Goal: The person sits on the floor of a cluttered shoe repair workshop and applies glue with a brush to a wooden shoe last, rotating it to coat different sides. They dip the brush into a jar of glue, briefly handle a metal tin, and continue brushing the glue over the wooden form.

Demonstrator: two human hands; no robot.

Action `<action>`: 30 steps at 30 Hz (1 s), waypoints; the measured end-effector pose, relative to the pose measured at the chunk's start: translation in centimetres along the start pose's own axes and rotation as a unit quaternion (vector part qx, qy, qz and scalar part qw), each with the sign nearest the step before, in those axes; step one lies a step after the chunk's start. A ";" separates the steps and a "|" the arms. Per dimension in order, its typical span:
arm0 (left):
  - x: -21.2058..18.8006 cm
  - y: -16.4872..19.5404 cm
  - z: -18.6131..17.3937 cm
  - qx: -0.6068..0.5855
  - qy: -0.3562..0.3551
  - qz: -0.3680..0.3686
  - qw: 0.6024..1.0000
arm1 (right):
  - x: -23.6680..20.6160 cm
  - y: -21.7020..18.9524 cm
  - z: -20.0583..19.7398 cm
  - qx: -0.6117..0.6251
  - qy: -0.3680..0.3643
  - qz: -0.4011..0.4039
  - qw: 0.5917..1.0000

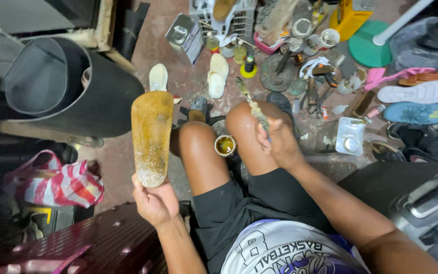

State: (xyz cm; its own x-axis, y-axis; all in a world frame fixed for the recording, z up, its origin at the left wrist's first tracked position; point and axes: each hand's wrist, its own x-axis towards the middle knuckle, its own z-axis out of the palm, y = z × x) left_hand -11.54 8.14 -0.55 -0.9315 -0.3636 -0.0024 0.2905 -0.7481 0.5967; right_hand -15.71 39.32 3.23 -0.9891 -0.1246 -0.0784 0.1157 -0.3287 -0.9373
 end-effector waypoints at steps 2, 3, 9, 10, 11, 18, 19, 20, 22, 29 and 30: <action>-0.3 0.2 0.1 0.011 -0.009 0.006 1.000 | -0.1 -0.8 0.7 -0.329 0.015 -0.146 0.933; -0.5 0.2 0.1 0.014 -0.012 0.010 1.000 | 0.1 -1.0 1.2 -0.480 0.019 -0.213 0.851; -1.1 1.3 -0.6 0.006 -0.023 0.016 1.000 | 1.5 0.8 3.3 -0.578 -0.118 -0.277 0.759; -1.1 1.5 -0.8 -0.001 -0.016 0.017 1.000 | 1.9 1.4 3.4 -0.578 -0.117 -0.259 0.765; -1.2 1.8 -1.1 -0.005 -0.002 0.021 1.000 | 2.2 2.0 3.5 -0.576 -0.125 -0.239 0.772; -1.1 3.8 -2.3 0.015 -0.010 0.039 0.999 | 2.9 2.4 4.7 -0.552 -0.155 -0.209 0.792; -1.0 4.0 -2.2 0.015 -0.037 0.046 0.998 | 2.7 1.7 4.8 -0.548 -0.145 -0.180 0.804; -0.7 4.2 -2.0 0.013 -0.067 0.054 0.996 | 2.6 1.0 4.9 -0.546 -0.132 -0.153 0.813; 0.0 4.6 -1.3 0.064 -0.064 0.070 0.993 | 2.6 -0.9 4.6 -0.568 -0.091 -0.118 0.809; 3.8 5.8 2.8 0.141 -0.128 0.118 0.975 | 3.2 -6.9 1.1 -0.380 -0.030 -0.195 0.904; 4.3 5.7 3.4 0.116 -0.126 0.105 0.980 | 3.2 -7.5 0.4 -0.397 -0.023 -0.220 0.891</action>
State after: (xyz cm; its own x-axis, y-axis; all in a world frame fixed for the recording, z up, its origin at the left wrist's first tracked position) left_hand -14.61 4.26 5.58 -0.8897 -0.3251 0.3206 0.4509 -0.5141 0.7296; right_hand -19.76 41.01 10.16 -0.9159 -0.1925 0.3521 -0.4011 0.4085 -0.8199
